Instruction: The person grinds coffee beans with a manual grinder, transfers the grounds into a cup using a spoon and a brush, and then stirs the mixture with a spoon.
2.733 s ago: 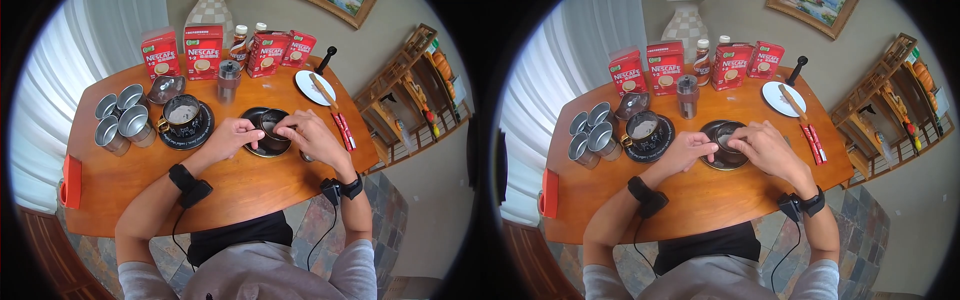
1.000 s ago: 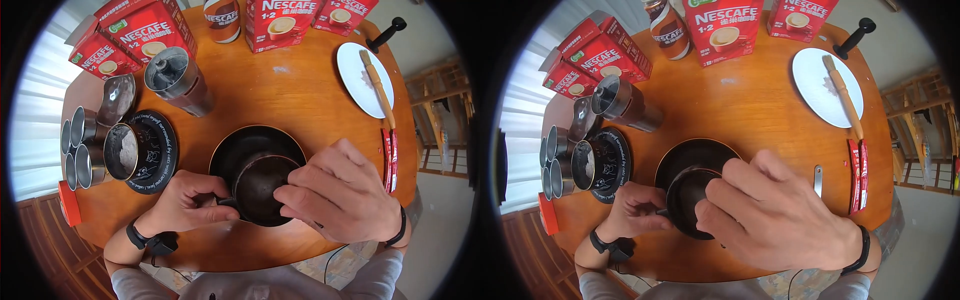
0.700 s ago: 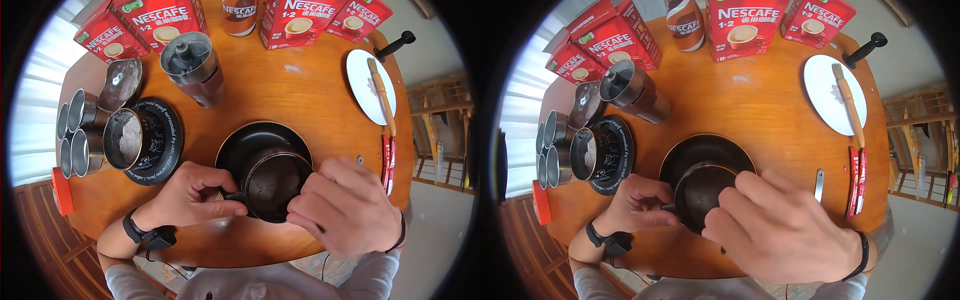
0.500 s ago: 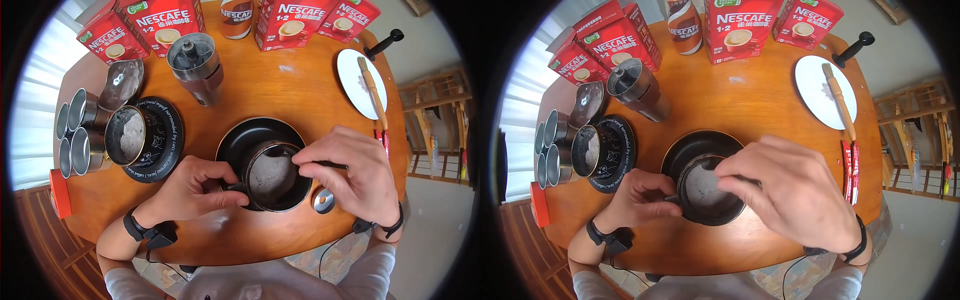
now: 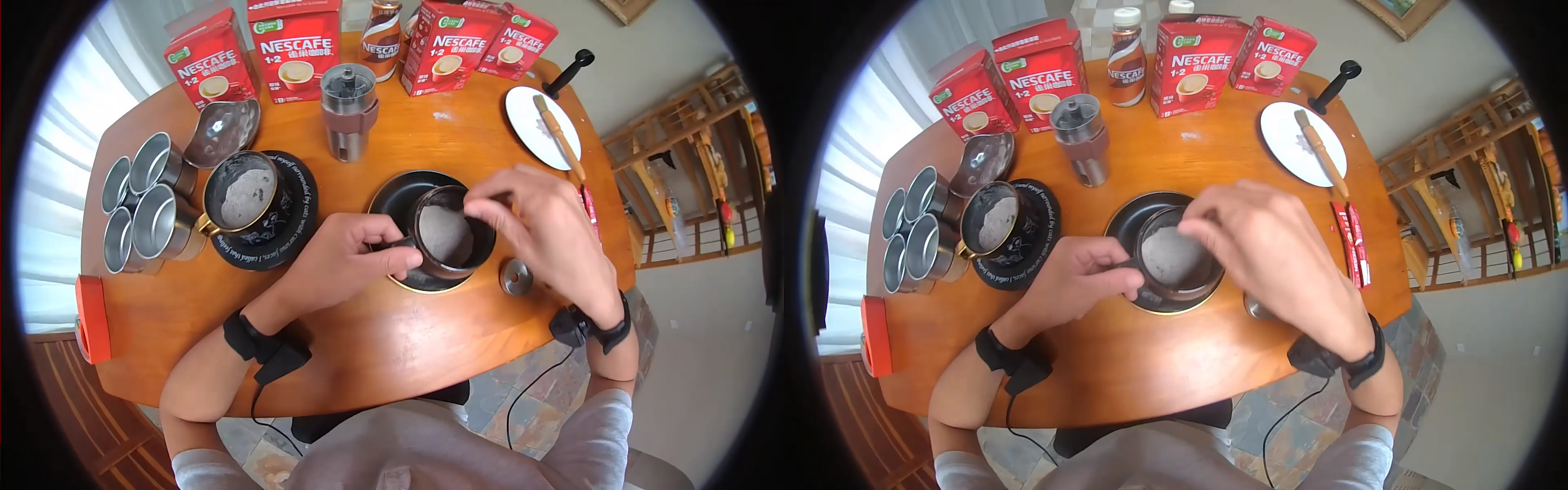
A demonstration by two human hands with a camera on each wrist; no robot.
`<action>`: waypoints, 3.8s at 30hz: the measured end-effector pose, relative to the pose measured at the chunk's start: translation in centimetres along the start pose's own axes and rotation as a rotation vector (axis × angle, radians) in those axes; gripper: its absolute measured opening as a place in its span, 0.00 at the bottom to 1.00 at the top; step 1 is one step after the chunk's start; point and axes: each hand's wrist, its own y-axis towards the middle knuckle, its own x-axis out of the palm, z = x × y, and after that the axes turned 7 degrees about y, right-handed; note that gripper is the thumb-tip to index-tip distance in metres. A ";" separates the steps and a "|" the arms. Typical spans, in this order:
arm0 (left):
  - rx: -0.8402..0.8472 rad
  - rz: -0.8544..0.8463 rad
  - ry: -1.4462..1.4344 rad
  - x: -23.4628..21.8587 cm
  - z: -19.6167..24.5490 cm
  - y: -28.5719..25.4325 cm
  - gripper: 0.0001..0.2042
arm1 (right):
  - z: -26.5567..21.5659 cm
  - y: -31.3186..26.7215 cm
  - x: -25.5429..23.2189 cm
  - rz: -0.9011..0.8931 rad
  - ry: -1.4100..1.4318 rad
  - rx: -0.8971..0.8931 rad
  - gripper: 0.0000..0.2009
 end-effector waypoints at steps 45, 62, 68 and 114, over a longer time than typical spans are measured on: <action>0.047 0.070 -0.012 0.0 -1.3 -0.4 0.09 | 2.2 2.3 -1.1 -0.348 -0.097 -0.145 0.10; 0.034 0.081 -0.058 0.2 -1.6 -0.6 0.07 | 2.9 2.6 0.4 -0.398 0.046 -0.227 0.13; 0.047 0.086 -0.102 0.5 -1.3 -0.3 0.08 | 2.0 3.2 1.1 -0.259 0.187 -0.141 0.15; 0.120 0.052 -0.093 0.2 -2.0 0.1 0.08 | 6.1 5.2 -2.2 -0.221 0.772 0.290 0.15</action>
